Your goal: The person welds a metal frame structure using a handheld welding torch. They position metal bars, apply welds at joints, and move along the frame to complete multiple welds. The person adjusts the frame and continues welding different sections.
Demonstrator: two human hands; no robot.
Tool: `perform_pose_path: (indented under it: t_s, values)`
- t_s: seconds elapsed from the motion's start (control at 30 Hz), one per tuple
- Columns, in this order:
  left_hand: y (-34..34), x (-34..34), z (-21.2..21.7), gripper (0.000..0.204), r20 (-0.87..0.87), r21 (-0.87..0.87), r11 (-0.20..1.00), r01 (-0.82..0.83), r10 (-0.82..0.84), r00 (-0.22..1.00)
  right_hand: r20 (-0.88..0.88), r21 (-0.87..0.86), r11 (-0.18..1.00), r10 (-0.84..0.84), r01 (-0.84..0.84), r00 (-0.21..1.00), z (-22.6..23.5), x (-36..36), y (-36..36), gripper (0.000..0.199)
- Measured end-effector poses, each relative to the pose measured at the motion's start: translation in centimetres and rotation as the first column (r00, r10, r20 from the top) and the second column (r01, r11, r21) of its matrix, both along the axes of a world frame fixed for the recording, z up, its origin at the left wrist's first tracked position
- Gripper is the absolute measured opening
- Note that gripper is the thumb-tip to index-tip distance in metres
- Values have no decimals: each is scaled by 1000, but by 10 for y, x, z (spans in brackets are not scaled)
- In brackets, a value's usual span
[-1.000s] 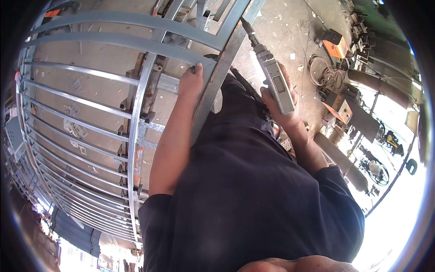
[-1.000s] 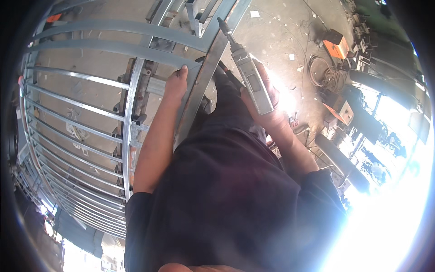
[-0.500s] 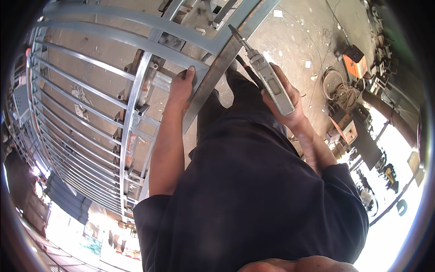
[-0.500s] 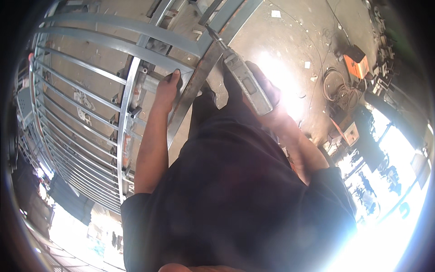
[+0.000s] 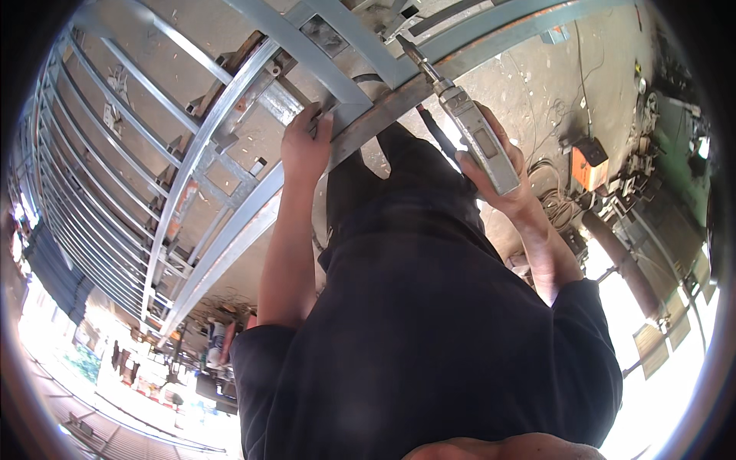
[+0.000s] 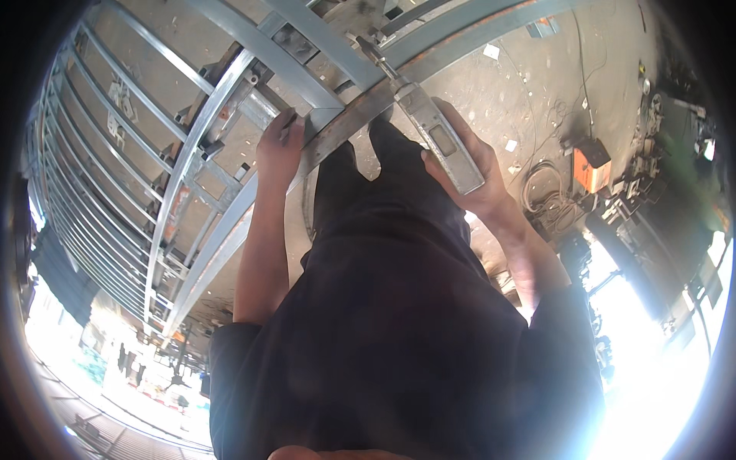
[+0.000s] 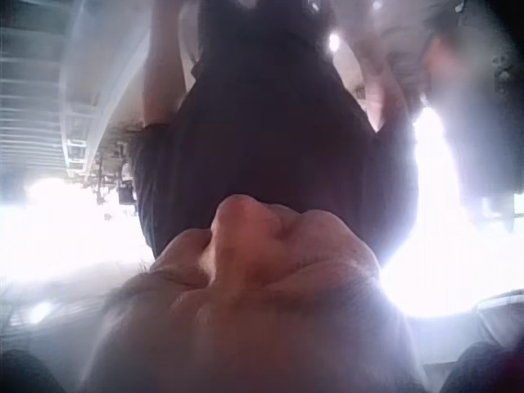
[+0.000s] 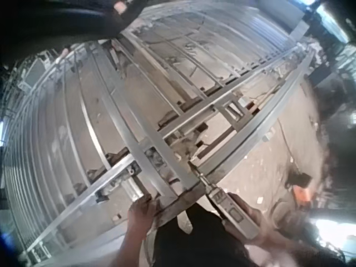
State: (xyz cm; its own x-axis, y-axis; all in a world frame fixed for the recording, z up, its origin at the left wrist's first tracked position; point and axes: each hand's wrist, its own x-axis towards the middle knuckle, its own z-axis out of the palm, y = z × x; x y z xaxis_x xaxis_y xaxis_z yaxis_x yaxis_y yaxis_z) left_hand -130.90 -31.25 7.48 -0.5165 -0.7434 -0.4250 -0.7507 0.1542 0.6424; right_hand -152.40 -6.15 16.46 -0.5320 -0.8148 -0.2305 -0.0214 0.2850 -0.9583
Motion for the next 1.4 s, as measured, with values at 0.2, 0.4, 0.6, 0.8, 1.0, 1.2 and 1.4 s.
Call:
perform_pose_path:
  t_s: [0.2,0.4,0.6,0.8,1.0,1.2,1.4]
  values:
    - [17,89,-9,67,165,-503,836,217,-154,974,-103,205,945,278,-253,955,40,-30,-36,72]
    - [0,92,0,67,244,-283,929,238,-170,955,69,675,619,489,-402,870,120,-53,-103,45]
    - [3,93,-20,70,143,-356,927,118,-71,987,42,783,530,477,-326,878,198,-44,-189,30]
    - [4,94,-23,70,31,-391,920,9,4,1000,16,901,338,600,-272,800,178,-20,-245,40]
    - [4,98,-27,67,-9,-390,920,-32,31,999,163,971,13,688,-237,707,155,14,-285,49]
    - [4,98,-26,66,-1,-362,931,-42,45,999,222,971,-115,753,-208,620,143,55,-324,60]
    - [5,99,-32,60,-61,-345,936,-76,59,996,230,968,-98,712,-230,663,130,67,-341,46]
